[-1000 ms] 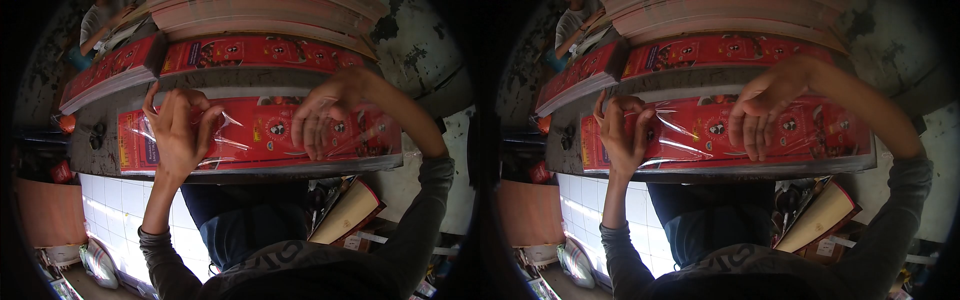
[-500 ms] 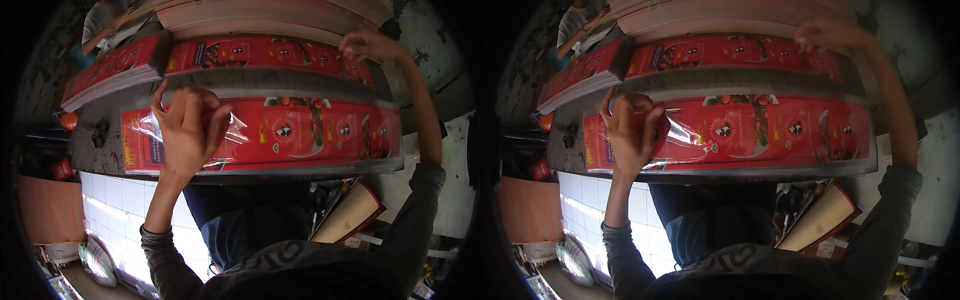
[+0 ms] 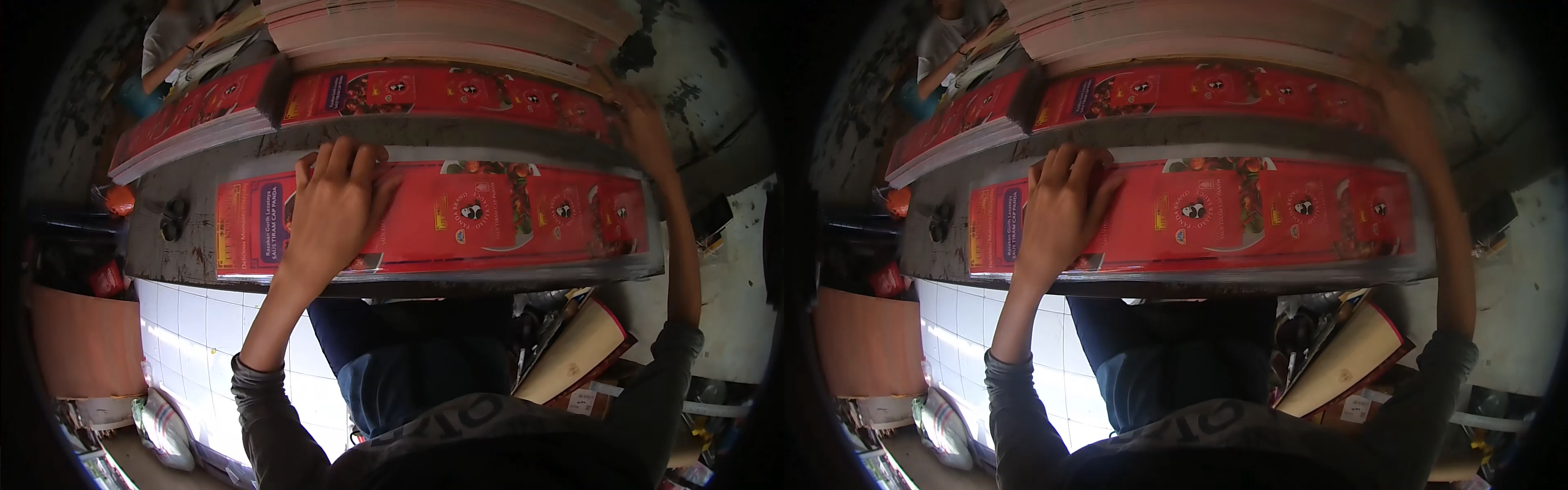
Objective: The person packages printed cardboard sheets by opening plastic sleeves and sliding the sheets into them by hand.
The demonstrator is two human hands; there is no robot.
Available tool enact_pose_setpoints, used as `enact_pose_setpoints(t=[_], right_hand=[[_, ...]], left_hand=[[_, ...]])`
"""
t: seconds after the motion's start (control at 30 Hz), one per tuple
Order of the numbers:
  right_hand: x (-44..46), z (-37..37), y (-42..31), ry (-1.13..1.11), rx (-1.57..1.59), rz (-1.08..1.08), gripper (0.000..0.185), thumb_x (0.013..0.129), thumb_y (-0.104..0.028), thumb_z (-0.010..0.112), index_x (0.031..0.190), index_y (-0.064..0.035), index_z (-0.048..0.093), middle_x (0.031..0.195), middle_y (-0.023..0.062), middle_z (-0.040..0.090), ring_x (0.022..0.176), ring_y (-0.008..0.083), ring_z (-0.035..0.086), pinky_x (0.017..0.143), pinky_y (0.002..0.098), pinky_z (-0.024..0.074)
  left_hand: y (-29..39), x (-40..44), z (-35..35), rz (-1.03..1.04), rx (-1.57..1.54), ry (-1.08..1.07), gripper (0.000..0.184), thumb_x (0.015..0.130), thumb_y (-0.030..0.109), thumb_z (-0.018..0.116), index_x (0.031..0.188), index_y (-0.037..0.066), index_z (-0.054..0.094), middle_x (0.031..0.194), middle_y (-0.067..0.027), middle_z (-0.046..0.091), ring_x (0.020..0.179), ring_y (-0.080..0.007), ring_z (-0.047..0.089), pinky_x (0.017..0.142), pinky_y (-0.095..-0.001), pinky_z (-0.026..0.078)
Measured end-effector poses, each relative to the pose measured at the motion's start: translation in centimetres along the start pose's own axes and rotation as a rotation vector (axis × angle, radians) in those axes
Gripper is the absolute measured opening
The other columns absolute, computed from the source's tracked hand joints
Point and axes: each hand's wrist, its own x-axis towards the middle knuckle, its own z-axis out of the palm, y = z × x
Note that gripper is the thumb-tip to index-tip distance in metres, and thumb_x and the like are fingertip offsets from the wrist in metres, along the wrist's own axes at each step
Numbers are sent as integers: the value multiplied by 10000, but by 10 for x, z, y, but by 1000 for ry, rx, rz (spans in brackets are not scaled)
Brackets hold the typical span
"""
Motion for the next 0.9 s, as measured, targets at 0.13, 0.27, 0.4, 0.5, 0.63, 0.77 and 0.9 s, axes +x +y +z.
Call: enact_pose_setpoints(t=[0.13, 0.27, 0.4, 0.5, 0.63, 0.77, 0.9], right_hand=[[-13, -20, -38, -244, -56, 170, 248, 838, -209, 574, 994, -16, 569, 847, 155, 606, 856, 295, 598, 996, 439, 304], [-29, -36, -90, -155, -225, 1, 376, 855, -310, 538, 1140, -66, 515, 1133, 190, 522, 1067, 331, 522, 1035, 535, 200], [-37, -46, -138, -263, -11, -69, 599, 834, -447, 526, 1302, -95, 399, 1459, 143, 179, 1286, 349, 311, 1022, 628, 137], [-32, -38, -188, -393, 291, -115, 711, 807, -540, 499, 1318, -62, 373, 1474, 147, 140, 1334, 321, 230, 1026, 608, 180], [-19, -3, -274, -257, 572, -302, 821, 782, -574, 513, 1310, 32, 344, 1461, 169, 162, 1322, 311, 258, 1005, 581, 244], [-14, 21, -315, -175, 706, -329, 823, 789, -606, 461, 1322, 11, 348, 1453, 161, 202, 1323, 274, 269, 1030, 534, 234], [-24, 15, -294, -245, 538, -174, 836, 787, -659, 370, 1357, -48, 327, 1447, 132, 244, 1328, 236, 266, 1070, 505, 174]], left_hand=[[0, 0, -3, 2, -8, -7, 249, 801, 214, 638, 982, 64, 556, 881, -95, 521, 848, -272, 529, 785, -402, 391], [-15, 3, -28, 74, -94, -146, 309, 793, 213, 642, 1034, 48, 543, 947, -124, 539, 928, -289, 536, 824, -404, 396], [-43, 5, -60, 3, -84, -393, 369, 784, 240, 651, 1073, 48, 527, 1026, -144, 548, 1037, -295, 528, 875, -402, 409], [-66, 5, -59, -166, -284, -458, 398, 758, 278, 672, 1046, 43, 531, 985, -148, 548, 984, -316, 545, 882, -403, 406], [-82, -7, -48, -81, -230, -335, 403, 738, 311, 688, 984, 34, 530, 931, -138, 546, 878, -312, 559, 780, -387, 412], [-89, -10, -40, -93, -290, -292, 396, 733, 325, 687, 953, 35, 529, 885, -108, 534, 793, -283, 534, 731, -366, 387], [-87, -5, -42, -97, -254, -309, 365, 718, 278, 716, 902, 33, 518, 818, -82, 515, 730, -220, 544, 712, -324, 369]])
